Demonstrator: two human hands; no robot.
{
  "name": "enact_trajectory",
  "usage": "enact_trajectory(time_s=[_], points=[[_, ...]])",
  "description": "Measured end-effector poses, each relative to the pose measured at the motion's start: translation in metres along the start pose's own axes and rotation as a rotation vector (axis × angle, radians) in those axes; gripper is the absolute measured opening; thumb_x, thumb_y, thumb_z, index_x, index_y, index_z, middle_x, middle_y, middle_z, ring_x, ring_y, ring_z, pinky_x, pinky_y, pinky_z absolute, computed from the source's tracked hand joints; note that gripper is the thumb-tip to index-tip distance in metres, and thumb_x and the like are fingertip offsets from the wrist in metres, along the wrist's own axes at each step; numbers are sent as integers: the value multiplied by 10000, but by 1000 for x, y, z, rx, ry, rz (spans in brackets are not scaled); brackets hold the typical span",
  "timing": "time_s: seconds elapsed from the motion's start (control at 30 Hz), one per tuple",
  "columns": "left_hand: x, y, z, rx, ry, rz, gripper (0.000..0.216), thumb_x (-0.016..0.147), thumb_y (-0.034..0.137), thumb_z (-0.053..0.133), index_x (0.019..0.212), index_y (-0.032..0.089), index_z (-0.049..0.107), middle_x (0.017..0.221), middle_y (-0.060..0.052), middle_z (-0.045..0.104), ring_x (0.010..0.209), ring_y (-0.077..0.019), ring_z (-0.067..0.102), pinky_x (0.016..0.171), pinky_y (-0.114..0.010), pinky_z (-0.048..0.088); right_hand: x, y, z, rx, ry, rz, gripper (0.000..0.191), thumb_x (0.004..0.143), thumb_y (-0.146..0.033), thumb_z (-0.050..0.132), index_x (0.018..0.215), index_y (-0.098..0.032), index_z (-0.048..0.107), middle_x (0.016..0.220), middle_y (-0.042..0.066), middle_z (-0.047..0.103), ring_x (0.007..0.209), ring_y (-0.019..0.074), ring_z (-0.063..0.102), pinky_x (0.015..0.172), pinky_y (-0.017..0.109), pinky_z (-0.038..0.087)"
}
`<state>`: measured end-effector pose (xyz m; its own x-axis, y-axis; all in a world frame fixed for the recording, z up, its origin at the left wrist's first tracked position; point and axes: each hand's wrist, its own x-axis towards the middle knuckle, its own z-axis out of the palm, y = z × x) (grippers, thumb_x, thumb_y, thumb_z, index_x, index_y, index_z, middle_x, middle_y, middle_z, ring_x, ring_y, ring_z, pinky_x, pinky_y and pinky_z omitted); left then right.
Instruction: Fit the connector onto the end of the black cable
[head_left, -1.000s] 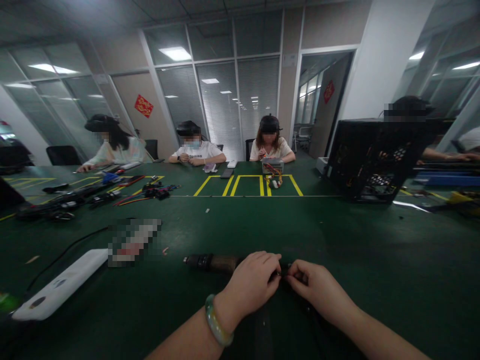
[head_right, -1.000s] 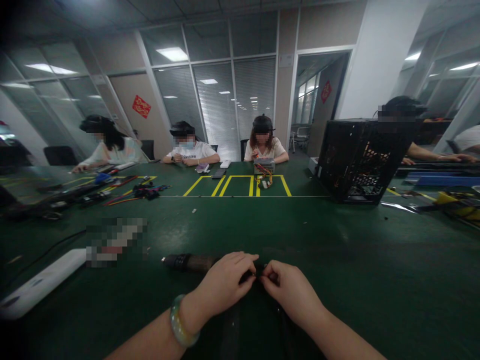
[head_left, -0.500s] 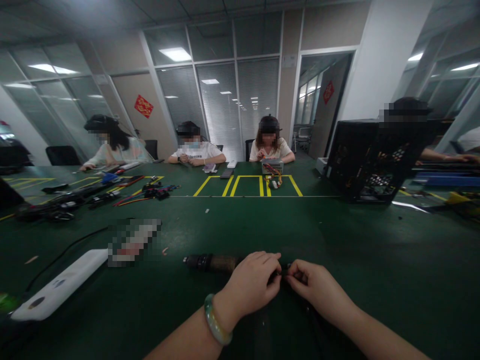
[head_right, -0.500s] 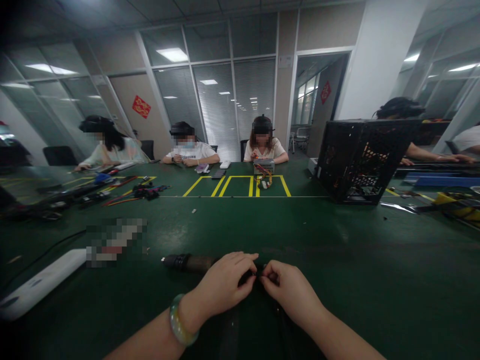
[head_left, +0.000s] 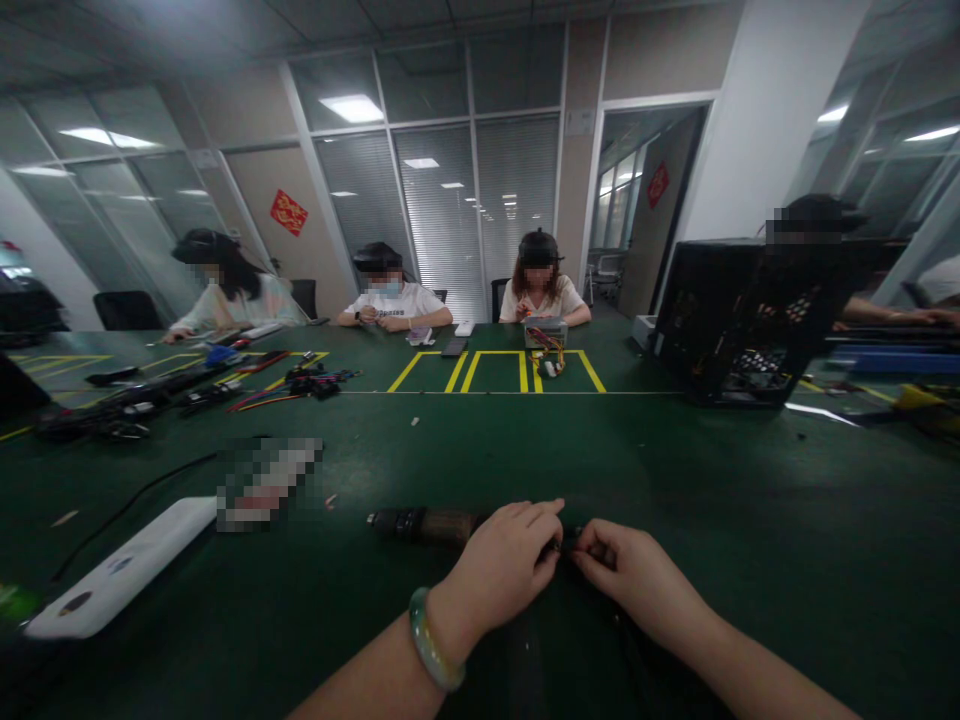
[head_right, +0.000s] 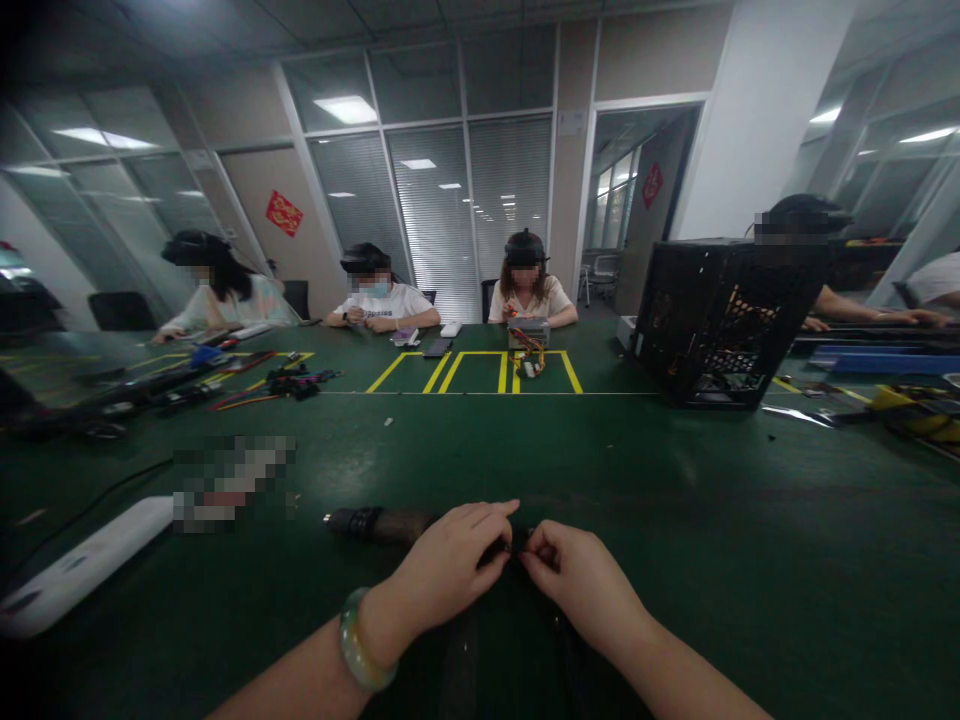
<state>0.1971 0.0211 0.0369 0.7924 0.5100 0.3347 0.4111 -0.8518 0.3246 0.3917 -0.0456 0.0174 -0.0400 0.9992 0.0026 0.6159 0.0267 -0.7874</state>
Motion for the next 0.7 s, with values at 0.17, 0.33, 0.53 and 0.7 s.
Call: enact_trajectory(time_s=[0.17, 0.33, 0.53, 0.7], points=[[-1, 1, -1, -2, -16, -1, 104, 871, 222, 606, 966, 206, 567, 1307, -34, 557, 1161, -213, 534, 1048, -429, 378, -1, -3, -1, -6, 10, 8, 106, 870, -263, 562, 806, -199, 616, 718, -18, 657, 654, 141, 602, 565, 205, 395], [-1, 1, -2, -13, -9, -5, 166, 854, 162, 598, 1006, 211, 552, 1331, -29, 536, 1152, -205, 538, 1019, -406, 407, -1, -4, -2, -26, 10, 3, 110, 866, -271, 563, 794, -202, 608, 715, -22, 658, 648, 141, 599, 558, 207, 391], [0, 1, -2, 7, -17, 18, 69, 927, 245, 543, 969, 203, 577, 1286, -43, 572, 1136, -212, 551, 1027, -426, 395, 0, -3, -2, -28, 7, 12, 107, 865, -263, 560, 807, -200, 625, 717, -18, 661, 653, 143, 600, 561, 207, 393], [0, 2, -4, -10, -11, 4, 176, 847, 185, 620, 1010, 206, 556, 1307, -34, 555, 1154, -209, 536, 1017, -404, 407, 0, -2, -2, -10, 8, -2, 99, 865, -262, 568, 802, -204, 617, 720, -27, 656, 653, 138, 602, 560, 203, 394]])
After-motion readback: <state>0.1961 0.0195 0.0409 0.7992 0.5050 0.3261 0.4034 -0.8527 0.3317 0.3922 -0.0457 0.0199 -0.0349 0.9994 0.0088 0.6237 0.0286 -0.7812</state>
